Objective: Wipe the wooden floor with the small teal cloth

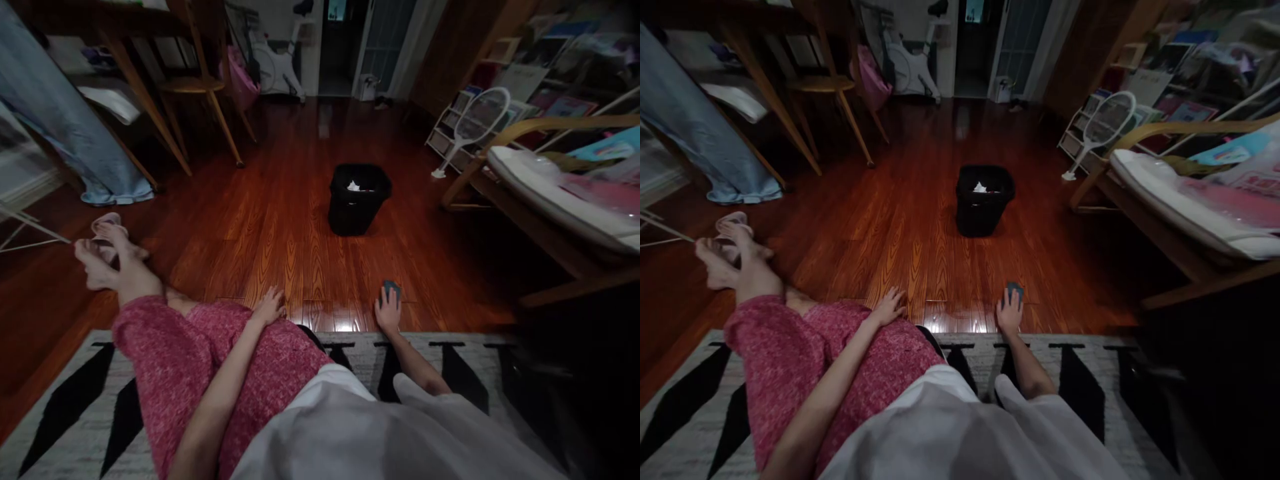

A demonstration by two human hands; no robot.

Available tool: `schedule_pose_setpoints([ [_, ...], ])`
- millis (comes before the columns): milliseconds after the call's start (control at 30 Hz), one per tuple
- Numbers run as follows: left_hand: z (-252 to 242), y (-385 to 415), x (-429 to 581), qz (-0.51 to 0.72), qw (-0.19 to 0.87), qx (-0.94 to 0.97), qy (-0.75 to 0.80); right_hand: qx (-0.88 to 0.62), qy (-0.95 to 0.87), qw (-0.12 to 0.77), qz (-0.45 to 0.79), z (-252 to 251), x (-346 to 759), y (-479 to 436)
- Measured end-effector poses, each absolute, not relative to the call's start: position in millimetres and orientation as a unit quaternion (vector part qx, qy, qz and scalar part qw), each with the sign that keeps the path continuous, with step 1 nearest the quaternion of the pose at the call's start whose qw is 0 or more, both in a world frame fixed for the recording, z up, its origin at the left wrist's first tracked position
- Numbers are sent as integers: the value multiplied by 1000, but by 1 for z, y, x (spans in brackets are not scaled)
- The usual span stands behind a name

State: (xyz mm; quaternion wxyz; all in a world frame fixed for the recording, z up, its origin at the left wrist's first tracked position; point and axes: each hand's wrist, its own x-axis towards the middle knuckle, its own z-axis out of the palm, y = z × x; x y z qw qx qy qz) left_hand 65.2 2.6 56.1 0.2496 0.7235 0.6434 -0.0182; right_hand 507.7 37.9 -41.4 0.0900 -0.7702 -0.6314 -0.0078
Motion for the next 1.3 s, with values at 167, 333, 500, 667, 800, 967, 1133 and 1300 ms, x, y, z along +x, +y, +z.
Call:
schedule_pose_setpoints([
  [167,46,5,60,-15,239,733,637,-829,-541,142,-2,-51,454,24],
  [333,46,5,58,-19,236,732,639,-622,-770,123,71,-50,336,4],
  [500,47,4,58,-19,234,729,643,-341,-927,93,128,-39,307,2],
  [667,44,4,57,-16,242,727,643,-360,-921,71,134,-31,422,11],
  [800,40,6,56,-14,247,729,639,-600,-795,61,65,-41,532,3],
  [967,35,7,54,-12,249,733,633,-846,-517,129,0,-53,552,8],
  [1133,31,8,49,-8,250,737,628,-839,-516,167,40,-42,444,28],
  [1300,29,7,49,-19,255,723,642,-662,-729,135,106,-35,331,21],
])
